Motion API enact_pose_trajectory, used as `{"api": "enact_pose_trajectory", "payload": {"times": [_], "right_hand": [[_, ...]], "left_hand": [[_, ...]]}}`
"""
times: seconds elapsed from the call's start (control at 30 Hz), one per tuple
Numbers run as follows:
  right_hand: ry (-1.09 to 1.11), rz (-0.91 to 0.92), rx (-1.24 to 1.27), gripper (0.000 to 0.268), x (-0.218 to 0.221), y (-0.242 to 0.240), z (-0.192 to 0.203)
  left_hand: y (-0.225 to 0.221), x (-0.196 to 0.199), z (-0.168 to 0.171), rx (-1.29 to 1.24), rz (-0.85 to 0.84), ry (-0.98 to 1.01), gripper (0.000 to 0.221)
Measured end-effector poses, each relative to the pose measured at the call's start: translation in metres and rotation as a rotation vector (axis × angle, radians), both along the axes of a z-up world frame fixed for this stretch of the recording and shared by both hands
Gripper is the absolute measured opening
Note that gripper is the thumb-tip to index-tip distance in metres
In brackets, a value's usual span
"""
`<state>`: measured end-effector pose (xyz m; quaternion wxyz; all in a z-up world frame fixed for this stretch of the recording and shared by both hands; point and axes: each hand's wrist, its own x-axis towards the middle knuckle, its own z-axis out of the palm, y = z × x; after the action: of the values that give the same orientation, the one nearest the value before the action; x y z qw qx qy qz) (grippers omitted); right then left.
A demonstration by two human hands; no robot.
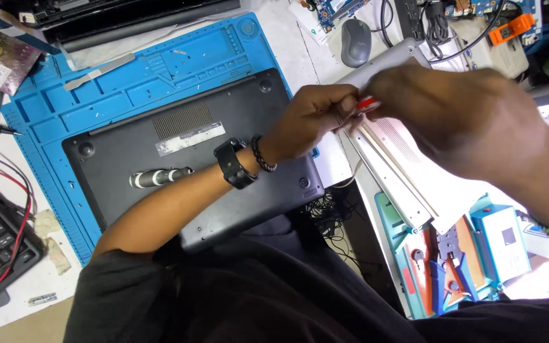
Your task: Unscrewing the back panel of a laptop and prying it open to access and inspect internal components.
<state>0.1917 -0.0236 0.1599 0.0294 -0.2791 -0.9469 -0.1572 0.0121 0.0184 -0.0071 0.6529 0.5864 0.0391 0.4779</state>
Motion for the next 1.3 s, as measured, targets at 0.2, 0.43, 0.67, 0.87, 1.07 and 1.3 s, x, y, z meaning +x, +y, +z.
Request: {"api": "enact_pose_trajectory", "payload": {"times": [0.2,0.43,0.67,0.87,1.07,1.3], "right_hand": [[0.02,0.131,0.08,0.014,0.008,0.01,-0.016],[0.169,0.037,-0.004,0.065,0.019,0.031,-0.047],[0.1,-0.094,0.025,0.043,-0.004,0.005,-0.02],[0.024,0.071,0.033,0.004,0.007,0.002,-0.022],[-0.074,-0.151,0.244,0.065,0.012,0.01,-0.038],[0.0,-0.044,-0.01,0.038,-0.01,-0.002,-0.005]], "left_hand": [[0.004,0.003,-0.02,-0.192,-0.122,-0.056,0.034],[-0.014,-0.019,0.004,0.104,0.205,0.076,0.05],[-0.005,-0.007,-0.001,0.343,0.375,0.109,0.014],[-0.005,-0.005,0.001,0.013,-0.003,0.092,0.053],[-0.019,-0.014,0.001,0.207,0.338,0.127,0.044],[-0.002,0.001,-0.022,0.167,0.283,0.203,0.038]]}}
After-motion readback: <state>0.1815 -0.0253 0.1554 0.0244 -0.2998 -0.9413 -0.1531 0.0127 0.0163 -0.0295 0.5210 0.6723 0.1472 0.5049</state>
